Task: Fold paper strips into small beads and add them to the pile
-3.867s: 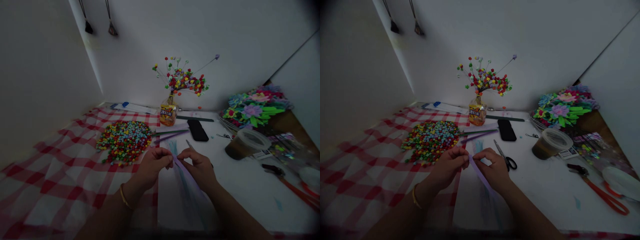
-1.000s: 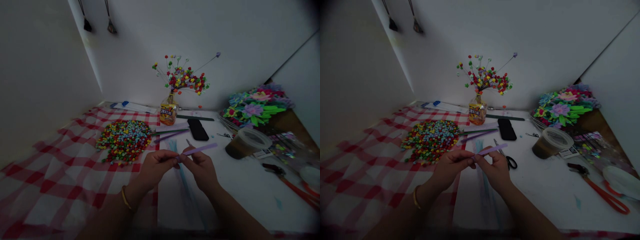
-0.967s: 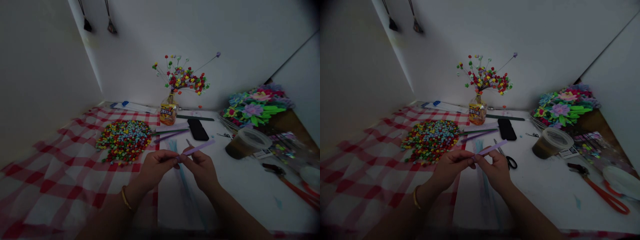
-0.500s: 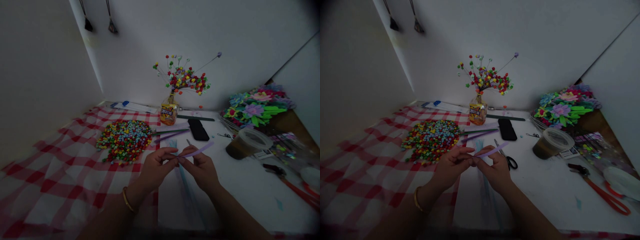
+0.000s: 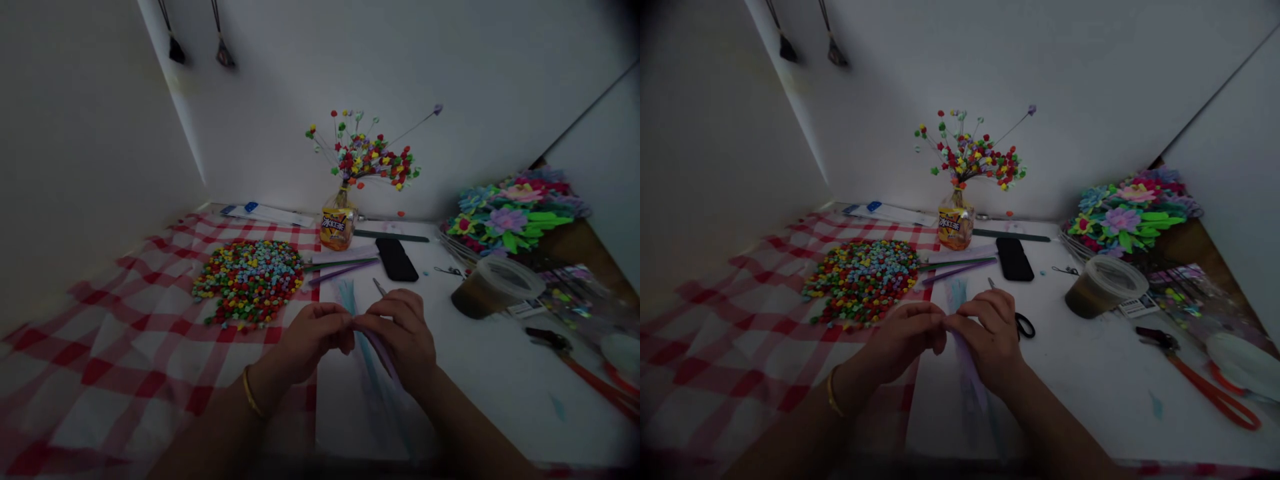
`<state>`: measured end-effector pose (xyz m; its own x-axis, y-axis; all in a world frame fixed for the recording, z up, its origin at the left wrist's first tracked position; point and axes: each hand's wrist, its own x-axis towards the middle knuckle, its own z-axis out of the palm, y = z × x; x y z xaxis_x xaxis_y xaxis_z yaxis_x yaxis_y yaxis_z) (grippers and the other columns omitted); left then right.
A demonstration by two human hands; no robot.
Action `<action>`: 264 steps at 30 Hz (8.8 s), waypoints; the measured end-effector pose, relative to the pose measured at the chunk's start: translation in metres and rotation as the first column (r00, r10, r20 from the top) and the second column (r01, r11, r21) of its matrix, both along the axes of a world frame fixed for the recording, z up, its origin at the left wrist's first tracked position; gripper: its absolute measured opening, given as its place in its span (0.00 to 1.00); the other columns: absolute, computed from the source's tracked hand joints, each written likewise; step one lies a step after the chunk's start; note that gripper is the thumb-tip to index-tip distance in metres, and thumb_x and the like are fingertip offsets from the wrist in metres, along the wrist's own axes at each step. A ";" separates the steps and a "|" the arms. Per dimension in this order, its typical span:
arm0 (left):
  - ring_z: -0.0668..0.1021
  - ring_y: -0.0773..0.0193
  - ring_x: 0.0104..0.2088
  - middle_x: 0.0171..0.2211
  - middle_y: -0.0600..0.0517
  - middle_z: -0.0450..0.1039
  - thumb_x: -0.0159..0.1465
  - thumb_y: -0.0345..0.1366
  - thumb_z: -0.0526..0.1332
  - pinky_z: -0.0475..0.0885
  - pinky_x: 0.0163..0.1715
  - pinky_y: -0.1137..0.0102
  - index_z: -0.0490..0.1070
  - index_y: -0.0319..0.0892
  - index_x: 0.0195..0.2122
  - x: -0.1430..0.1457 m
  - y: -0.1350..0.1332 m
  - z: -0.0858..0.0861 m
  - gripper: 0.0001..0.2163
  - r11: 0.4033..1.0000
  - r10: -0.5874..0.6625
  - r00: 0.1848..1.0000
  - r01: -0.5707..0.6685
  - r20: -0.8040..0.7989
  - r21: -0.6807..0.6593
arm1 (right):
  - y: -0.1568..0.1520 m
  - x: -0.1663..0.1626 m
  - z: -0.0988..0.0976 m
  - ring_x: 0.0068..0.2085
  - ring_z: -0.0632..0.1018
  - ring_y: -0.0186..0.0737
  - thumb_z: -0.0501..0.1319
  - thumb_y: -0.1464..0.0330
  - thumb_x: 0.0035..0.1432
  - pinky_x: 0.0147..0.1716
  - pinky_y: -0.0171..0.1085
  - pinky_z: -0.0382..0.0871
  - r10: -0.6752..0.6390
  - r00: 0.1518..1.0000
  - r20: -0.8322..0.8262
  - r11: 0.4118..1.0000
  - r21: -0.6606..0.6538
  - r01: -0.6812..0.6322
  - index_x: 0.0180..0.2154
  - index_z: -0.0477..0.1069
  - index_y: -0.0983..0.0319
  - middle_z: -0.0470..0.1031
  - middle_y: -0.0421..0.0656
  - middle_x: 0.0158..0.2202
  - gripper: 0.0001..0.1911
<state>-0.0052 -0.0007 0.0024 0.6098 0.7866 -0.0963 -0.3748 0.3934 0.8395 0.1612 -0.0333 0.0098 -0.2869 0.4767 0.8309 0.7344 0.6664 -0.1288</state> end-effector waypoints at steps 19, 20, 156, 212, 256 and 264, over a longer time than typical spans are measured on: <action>0.69 0.71 0.20 0.18 0.56 0.68 0.51 0.31 0.64 0.63 0.24 0.74 0.69 0.38 0.23 0.000 -0.001 0.004 0.04 0.958 0.201 0.976 -0.179 -0.080 0.224 | 0.003 -0.003 0.001 0.33 0.72 0.38 0.62 0.66 0.52 0.35 0.39 0.66 -0.051 0.857 -0.512 0.730 -0.605 -0.318 0.28 0.72 0.58 0.70 0.40 0.31 0.03; 0.69 0.71 0.20 0.17 0.56 0.68 0.51 0.31 0.64 0.63 0.24 0.74 0.69 0.38 0.23 0.000 -0.001 0.005 0.05 0.954 0.211 0.972 -0.181 -0.105 0.241 | 0.002 -0.003 0.001 0.33 0.72 0.37 0.62 0.66 0.51 0.34 0.38 0.66 -0.063 0.853 -0.517 0.715 -0.620 -0.323 0.28 0.71 0.59 0.69 0.40 0.30 0.03; 0.71 0.70 0.28 0.25 0.55 0.70 0.47 0.32 0.69 0.66 0.32 0.73 0.73 0.40 0.28 0.006 -0.003 0.000 0.08 0.934 0.291 0.955 -0.272 -0.050 0.232 | 0.001 -0.009 -0.005 0.29 0.69 0.34 0.63 0.65 0.51 0.29 0.34 0.64 -0.176 0.703 -0.689 0.608 -0.637 -0.473 0.28 0.69 0.61 0.69 0.38 0.26 0.06; 0.73 0.71 0.22 0.19 0.54 0.73 0.49 0.28 0.66 0.68 0.25 0.75 0.75 0.37 0.26 0.008 -0.006 0.008 0.02 0.945 0.253 0.959 -0.217 -0.125 0.245 | 0.002 -0.006 -0.007 0.30 0.69 0.35 0.60 0.65 0.54 0.32 0.36 0.64 -0.158 0.751 -0.641 0.687 -0.618 -0.383 0.26 0.68 0.60 0.69 0.37 0.25 0.07; 0.70 0.71 0.21 0.18 0.54 0.70 0.53 0.33 0.63 0.64 0.24 0.74 0.70 0.37 0.23 0.003 -0.002 0.005 0.05 0.962 0.191 0.979 -0.172 -0.071 0.212 | 0.001 -0.004 -0.003 0.33 0.72 0.37 0.62 0.67 0.53 0.33 0.38 0.66 -0.045 0.842 -0.538 0.743 -0.581 -0.332 0.28 0.72 0.58 0.70 0.40 0.29 0.03; 0.72 0.69 0.24 0.20 0.53 0.72 0.51 0.33 0.66 0.67 0.27 0.73 0.72 0.37 0.24 0.004 -0.008 0.005 0.05 0.931 0.236 0.967 -0.197 -0.096 0.306 | 0.000 -0.001 0.002 0.31 0.71 0.36 0.62 0.67 0.52 0.32 0.37 0.65 -0.071 0.672 -0.737 0.481 -0.616 -0.624 0.27 0.69 0.61 0.69 0.39 0.27 0.05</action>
